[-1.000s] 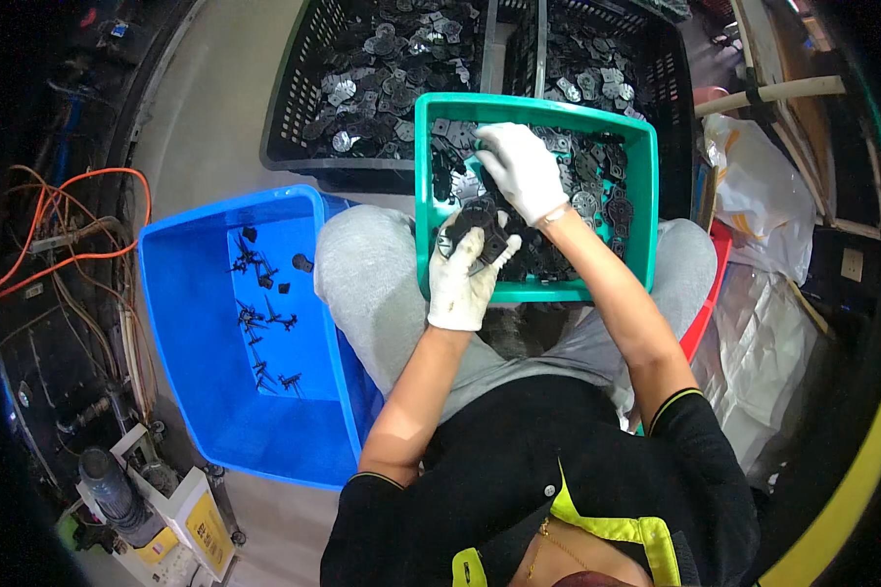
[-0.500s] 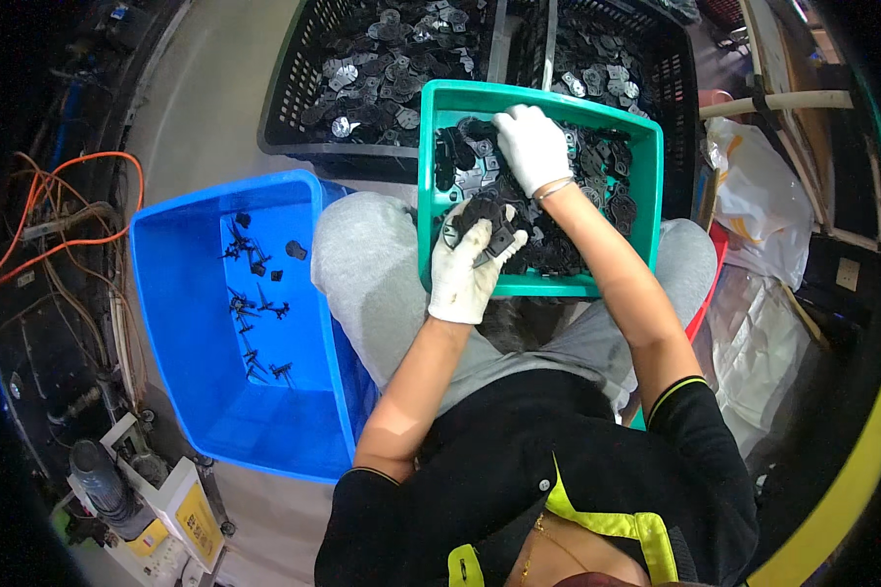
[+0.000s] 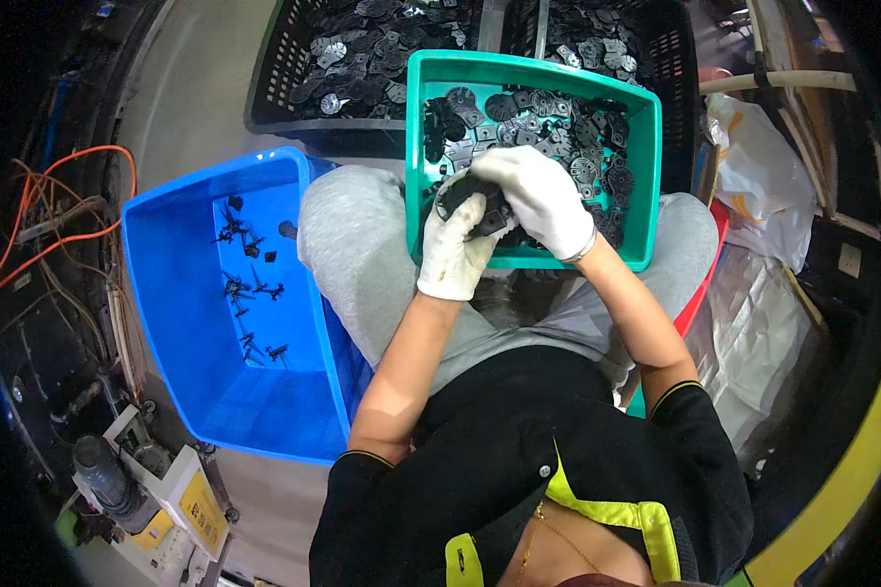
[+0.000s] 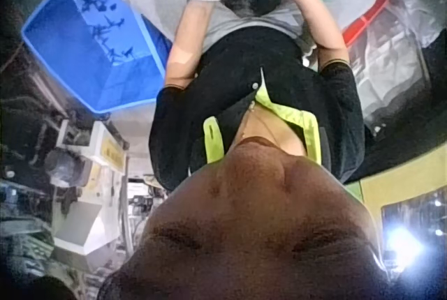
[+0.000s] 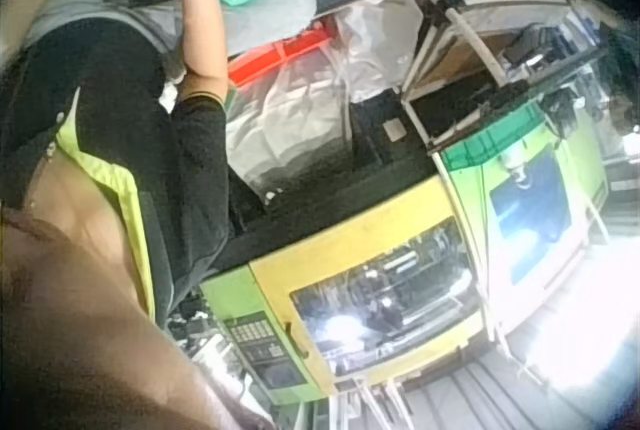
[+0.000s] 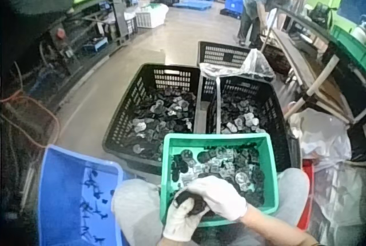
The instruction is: Sorting black plastic components from a green tray into a blue storage bin at a workstation.
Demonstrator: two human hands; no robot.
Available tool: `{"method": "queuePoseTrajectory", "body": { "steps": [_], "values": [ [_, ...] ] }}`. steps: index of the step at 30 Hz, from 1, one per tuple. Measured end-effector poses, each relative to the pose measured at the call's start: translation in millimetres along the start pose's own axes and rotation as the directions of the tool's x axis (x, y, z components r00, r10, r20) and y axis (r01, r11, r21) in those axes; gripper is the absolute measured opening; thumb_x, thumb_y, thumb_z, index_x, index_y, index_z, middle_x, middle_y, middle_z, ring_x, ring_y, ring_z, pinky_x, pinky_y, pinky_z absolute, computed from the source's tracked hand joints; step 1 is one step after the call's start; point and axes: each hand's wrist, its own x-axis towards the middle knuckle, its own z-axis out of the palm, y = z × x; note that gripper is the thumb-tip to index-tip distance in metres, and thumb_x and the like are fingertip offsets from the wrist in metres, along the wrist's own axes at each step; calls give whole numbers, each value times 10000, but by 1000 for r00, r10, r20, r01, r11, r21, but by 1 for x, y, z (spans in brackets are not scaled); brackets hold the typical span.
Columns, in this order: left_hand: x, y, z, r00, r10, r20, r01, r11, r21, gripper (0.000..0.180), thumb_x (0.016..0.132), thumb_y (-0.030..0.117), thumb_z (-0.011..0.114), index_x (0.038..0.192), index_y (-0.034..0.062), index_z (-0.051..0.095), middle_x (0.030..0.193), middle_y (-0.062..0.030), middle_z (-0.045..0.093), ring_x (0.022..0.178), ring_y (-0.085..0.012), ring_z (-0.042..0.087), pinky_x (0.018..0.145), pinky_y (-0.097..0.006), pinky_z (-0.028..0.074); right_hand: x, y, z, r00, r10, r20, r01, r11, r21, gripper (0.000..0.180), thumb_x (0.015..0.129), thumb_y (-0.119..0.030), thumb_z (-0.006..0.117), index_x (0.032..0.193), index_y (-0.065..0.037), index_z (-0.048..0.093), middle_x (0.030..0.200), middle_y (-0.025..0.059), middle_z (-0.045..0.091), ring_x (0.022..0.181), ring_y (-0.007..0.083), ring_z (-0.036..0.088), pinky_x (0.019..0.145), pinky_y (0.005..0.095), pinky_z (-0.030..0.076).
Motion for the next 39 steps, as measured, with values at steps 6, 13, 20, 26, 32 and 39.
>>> {"method": "queuePoseTrajectory", "body": {
  "steps": [6,13,20,26,32,39],
  "values": [
    [0,1,4,999,25,32,-25,1000,8,410,835,29,626,1219,75,488,1150,-117,585,1035,-242,596,922,-419,497,-26,-18,11,735,675,-65,-624,710,326,358,799,-131,658,1123,-9,568,961,145,635,867,256,641,772,345,514],
    [1,-4,-4,995,86,47,-89,995,51,415,823,-5,611,1217,51,495,1169,-98,569,1082,-210,560,967,-367,462,-31,-28,14,872,489,32,-489,865,110,690,746,-302,715,1302,-27,413,1135,206,540,1016,357,578,874,407,479],
    [0,-2,4,971,121,207,-136,989,64,538,787,162,742,1245,39,488,1220,-88,550,1118,-214,542,994,-377,443,-29,-36,11,932,353,-79,-355,935,-5,803,686,-186,757,1352,-8,344,1180,203,521,1068,385,534,917,407,455],
    [-3,-1,9,973,121,197,-141,986,90,507,866,207,662,1292,27,453,1298,-99,509,1185,-213,501,1034,-361,397,-29,-35,13,909,394,-134,-414,891,-189,765,632,-170,786,1289,13,437,1166,199,533,1072,352,527,910,398,451],
    [-4,-1,10,962,111,250,-143,983,112,508,893,221,626,1319,28,427,1318,-93,495,1212,-214,478,1053,-357,373,-26,-39,14,922,349,-167,-379,901,-212,718,650,-175,760,1268,27,457,1152,201,546,1061,359,529,927,412,428],
    [-5,-1,10,968,111,226,-144,980,139,543,895,243,624,1347,40,401,1375,-103,453,1275,-224,426,1077,-368,348,-25,-42,18,918,340,-204,-383,894,-233,673,662,-168,733,1245,38,469,1135,209,554,1043,364,533,910,426,426]
  ]
}}
